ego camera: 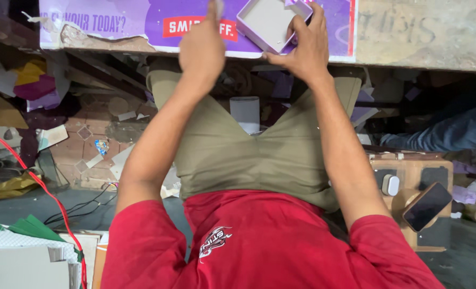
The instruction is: The person sits on the floor and repeatedly assembles small purple cardboard boxes by folding flaps and pressing edges. They handle multiple boxes one at a time, placing finished units aside on the table.
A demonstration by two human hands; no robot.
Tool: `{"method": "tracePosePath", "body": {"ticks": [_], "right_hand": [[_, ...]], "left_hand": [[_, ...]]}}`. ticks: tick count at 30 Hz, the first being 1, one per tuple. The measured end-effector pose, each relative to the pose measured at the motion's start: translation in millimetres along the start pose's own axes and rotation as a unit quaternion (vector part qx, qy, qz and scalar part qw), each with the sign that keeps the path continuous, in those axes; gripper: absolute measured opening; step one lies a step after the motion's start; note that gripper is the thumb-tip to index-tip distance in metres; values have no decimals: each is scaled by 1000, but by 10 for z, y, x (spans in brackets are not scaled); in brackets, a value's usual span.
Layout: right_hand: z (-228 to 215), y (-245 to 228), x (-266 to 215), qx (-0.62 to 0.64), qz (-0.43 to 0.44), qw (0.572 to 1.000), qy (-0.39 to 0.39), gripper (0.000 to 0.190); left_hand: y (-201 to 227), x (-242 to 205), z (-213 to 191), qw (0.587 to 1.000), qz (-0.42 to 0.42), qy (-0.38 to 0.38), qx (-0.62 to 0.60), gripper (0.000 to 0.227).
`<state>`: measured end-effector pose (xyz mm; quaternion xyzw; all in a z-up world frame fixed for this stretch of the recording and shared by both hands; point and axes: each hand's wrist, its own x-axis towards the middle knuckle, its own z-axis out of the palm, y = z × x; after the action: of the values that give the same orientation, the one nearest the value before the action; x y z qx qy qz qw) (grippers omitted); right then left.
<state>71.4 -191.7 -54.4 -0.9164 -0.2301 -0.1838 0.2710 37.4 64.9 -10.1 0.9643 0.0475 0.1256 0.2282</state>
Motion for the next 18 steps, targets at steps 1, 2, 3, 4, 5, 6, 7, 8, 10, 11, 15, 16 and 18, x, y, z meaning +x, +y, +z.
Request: {"method": "tracePosePath", "body": {"ticks": [1, 2, 3, 4, 5, 6, 7, 8, 10, 11, 15, 16, 18], "right_hand": [[-26, -19, 4, -7, -6, 1000, 4, 77], [-49, -43, -2, -27, -71, 996, 35, 70], [-74, -65, -9, -48, -136, 987, 66, 63], [-97, -85, -19, -70, -200, 973, 95, 58], [-107, -112, -28, -48, -190, 979, 51, 50], [-130, -131, -33, -27, -182, 983, 4, 43], [-149, -151, -32, -6, -173, 984, -43, 36], [-157, -176, -10, 31, -140, 989, -47, 30], [-148, -234, 20, 108, -72, 990, -54, 21], [-130, -252, 64, 219, 5, 974, -58, 26], [34, -374, 10, 515, 110, 847, -68, 39], [68, -393, 44, 556, 78, 826, -60, 41], [147, -463, 30, 586, 122, 799, -53, 40]], "left_hand": [[-94, -5, 17, 1000, -10, 12, -15, 57], [-191, -22, 30, 999, -17, 23, -30, 51], [-264, -47, 53, 998, -24, 34, -44, 46], [-311, -97, 90, 997, -12, 45, -63, 46], [-344, -158, 111, 995, -1, 55, -81, 46], [-340, -227, 127, 992, 8, 67, -102, 46], [-309, -292, 118, 979, 79, 112, -151, 41], [-256, -319, 69, 955, 153, 157, -199, 36], [-108, -335, -118, 932, 211, 153, -252, 36], [4, -340, -217, 940, 195, 107, -258, 40], [364, -246, -527, 957, 252, 46, -139, 42], [435, -183, -566, 960, 256, 32, -106, 41], [515, -91, -580, 964, 263, 3, -41, 40]]}}
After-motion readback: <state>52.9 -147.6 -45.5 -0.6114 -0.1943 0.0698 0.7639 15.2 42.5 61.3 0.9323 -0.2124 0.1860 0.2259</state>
